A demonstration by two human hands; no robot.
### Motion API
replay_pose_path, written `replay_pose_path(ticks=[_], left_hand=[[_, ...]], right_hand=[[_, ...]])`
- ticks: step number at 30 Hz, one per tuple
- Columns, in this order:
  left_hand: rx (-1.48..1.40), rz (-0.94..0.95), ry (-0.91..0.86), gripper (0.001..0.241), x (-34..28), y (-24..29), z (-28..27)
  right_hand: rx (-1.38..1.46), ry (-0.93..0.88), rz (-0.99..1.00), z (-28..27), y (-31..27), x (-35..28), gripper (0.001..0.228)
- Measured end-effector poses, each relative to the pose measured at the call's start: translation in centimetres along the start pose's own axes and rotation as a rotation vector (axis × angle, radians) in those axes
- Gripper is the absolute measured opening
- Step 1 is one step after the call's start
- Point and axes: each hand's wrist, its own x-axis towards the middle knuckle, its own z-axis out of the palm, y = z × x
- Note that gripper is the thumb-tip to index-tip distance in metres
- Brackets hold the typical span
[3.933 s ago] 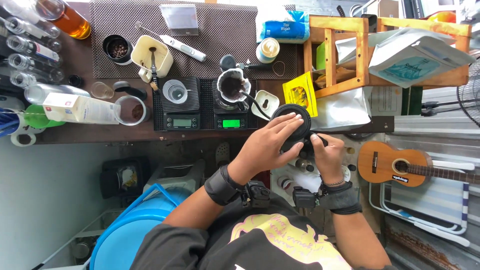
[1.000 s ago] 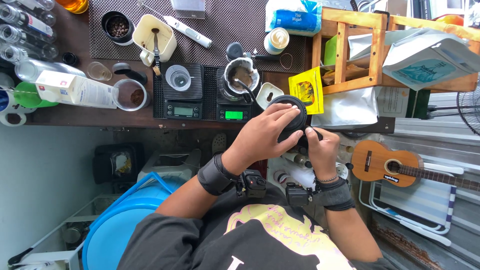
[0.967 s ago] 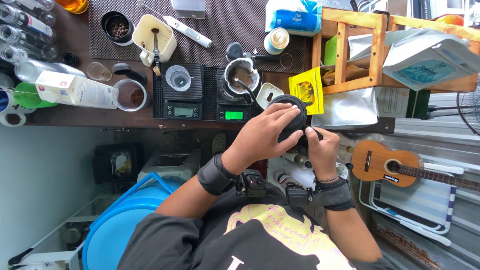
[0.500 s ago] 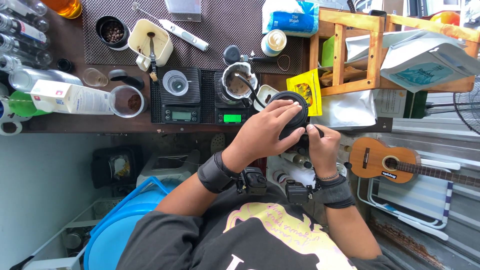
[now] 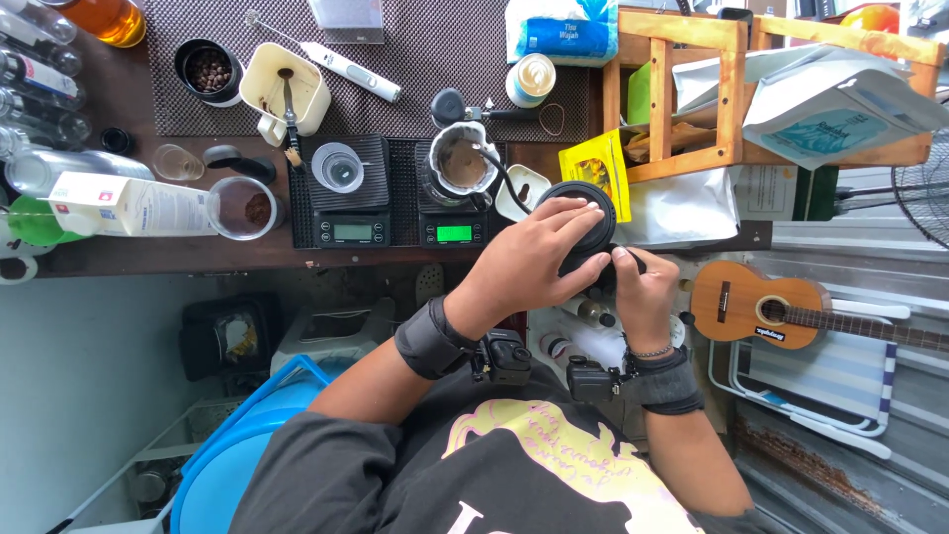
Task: The person prepares coffee by operating a coffee machine, pouring hot water from a kettle into a filter, and grinding coffee beans. They handle a small container and a wooden tool while moving between the coffee station and a counter with a grinder.
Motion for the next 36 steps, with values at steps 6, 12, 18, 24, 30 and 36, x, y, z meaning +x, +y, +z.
replay_pose_path(ticks=[6,12,18,24,30,36], left_hand=[[-0.007,0.009,-0.022,0.048,-0.3,0.7,0.7],[-0.021,-0.008,0.016,0.048,-1.3,0.9,2.3],[0.002,-0.040,0.016,0.047,-2.1,1.4,2.6],[0.009,-0.045,0.021,0.048,-2.7,1.8,2.2],[0.036,-0.041,0.033,0.048,-3.0,1.7,1.5],[0.046,-0.056,0.070,0.047,-3.1,1.5,0.9]], right_hand=[[0.011,0.011,0.011,-0.8,0.1,-1.1,0.034],[0.047,0.011,0.086,-1.5,1.3,-2.2,0.036],[0.031,-0.017,0.093,-1.9,2.6,-2.8,0.039],[-0.022,-0.023,0.003,-1.5,1.5,-2.8,0.036],[-0.003,-0.069,0.013,-1.0,0.6,-2.4,0.036],[0.002,-0.071,-0.028,-0.3,-0.5,-1.6,0.036]])
